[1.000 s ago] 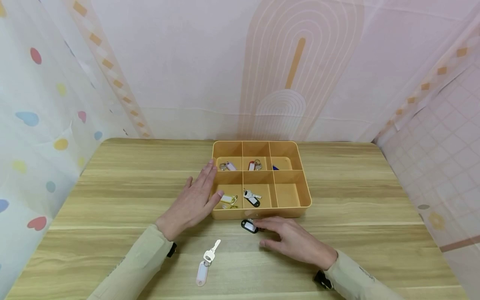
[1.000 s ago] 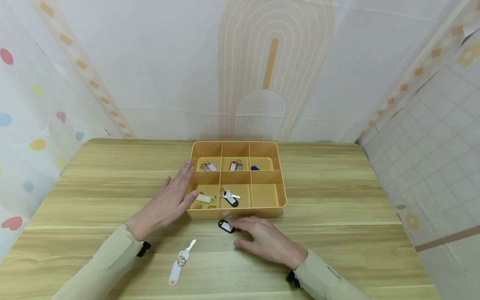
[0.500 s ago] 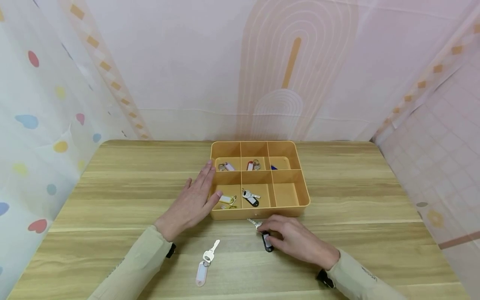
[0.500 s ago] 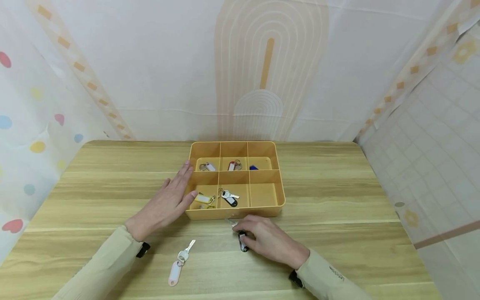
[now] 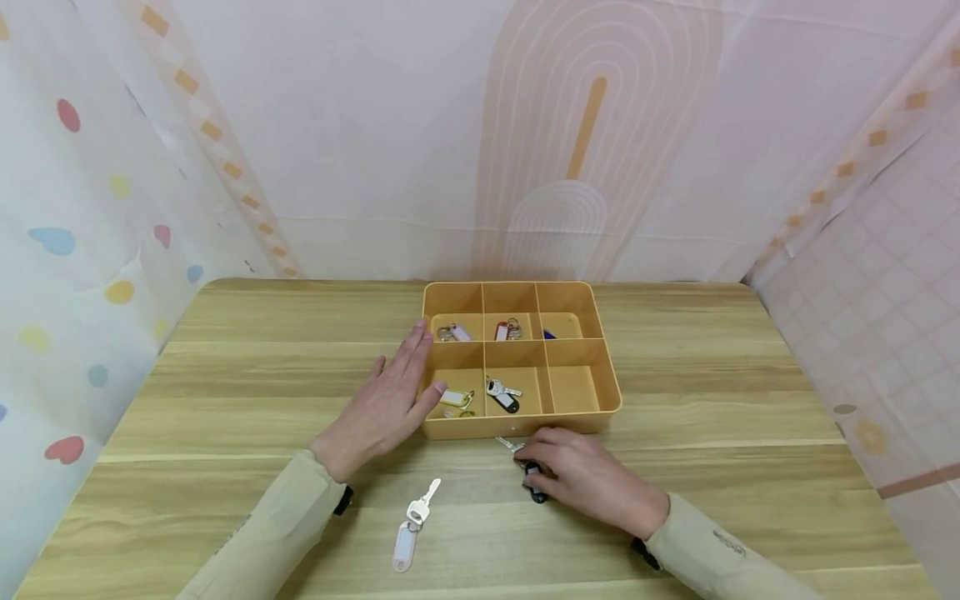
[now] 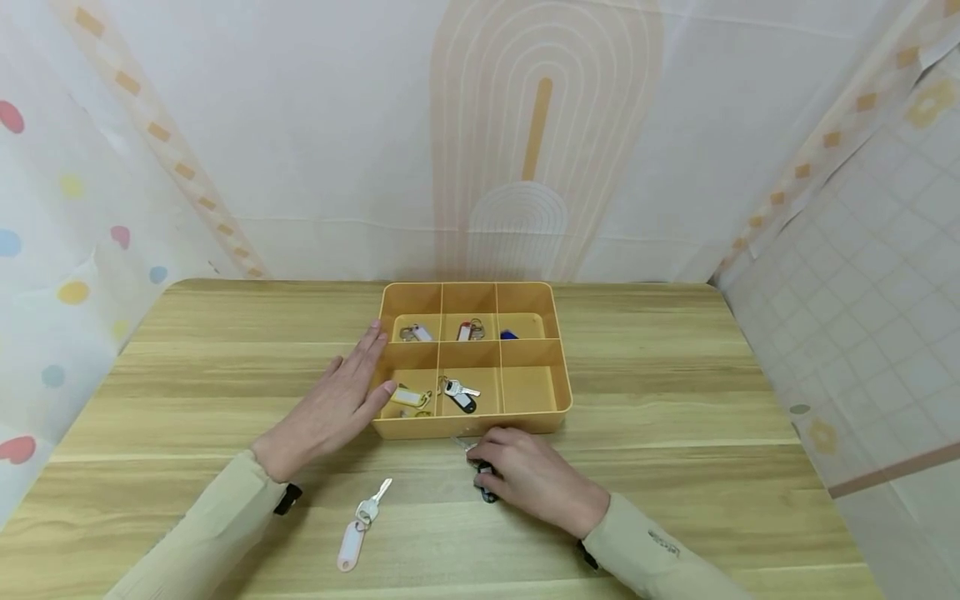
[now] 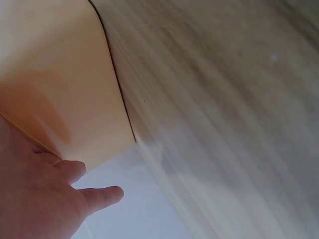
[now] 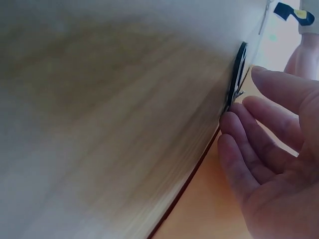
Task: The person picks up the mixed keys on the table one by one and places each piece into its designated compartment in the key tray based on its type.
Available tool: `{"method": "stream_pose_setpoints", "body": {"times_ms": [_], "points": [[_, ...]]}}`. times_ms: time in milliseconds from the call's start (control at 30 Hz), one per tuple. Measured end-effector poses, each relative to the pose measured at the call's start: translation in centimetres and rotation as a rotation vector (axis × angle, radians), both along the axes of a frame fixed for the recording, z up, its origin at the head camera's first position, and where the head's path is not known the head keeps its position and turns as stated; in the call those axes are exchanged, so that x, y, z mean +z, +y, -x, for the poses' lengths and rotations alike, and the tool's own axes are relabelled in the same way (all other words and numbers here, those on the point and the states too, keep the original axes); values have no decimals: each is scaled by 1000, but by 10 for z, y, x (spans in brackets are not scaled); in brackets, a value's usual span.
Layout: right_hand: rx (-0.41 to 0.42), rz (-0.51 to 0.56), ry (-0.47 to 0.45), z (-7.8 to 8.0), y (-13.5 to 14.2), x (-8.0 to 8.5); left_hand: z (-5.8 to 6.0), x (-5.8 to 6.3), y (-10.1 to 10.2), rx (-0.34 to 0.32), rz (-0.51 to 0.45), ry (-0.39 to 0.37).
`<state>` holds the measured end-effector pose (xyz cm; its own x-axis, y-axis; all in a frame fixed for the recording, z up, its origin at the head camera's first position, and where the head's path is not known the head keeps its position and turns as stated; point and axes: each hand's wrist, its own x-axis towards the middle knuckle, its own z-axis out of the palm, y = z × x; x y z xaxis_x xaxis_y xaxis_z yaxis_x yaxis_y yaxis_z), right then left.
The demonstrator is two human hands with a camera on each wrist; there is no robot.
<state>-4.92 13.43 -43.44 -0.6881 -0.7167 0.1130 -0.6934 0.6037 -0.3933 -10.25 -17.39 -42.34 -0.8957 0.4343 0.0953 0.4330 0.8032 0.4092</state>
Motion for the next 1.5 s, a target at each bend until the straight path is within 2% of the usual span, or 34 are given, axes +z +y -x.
{"method": "stream_pose_setpoints", "body": {"times_ms": [300,533,767,1200,1500], "points": [[82,25,105,2,-4,-4,1,-1,3,5,-6,-2],[73,44,79,1,-1,-5,1,-1,3,9,-5,-1],[59,61,115,-1,4,-3,1,-1,2,9,-3,0],[11,220,139,-4,14,9,1,-2,2,11,-6,-2],[28,341,202,-2,18,16,1,-2,2,5,-6,2]]}}
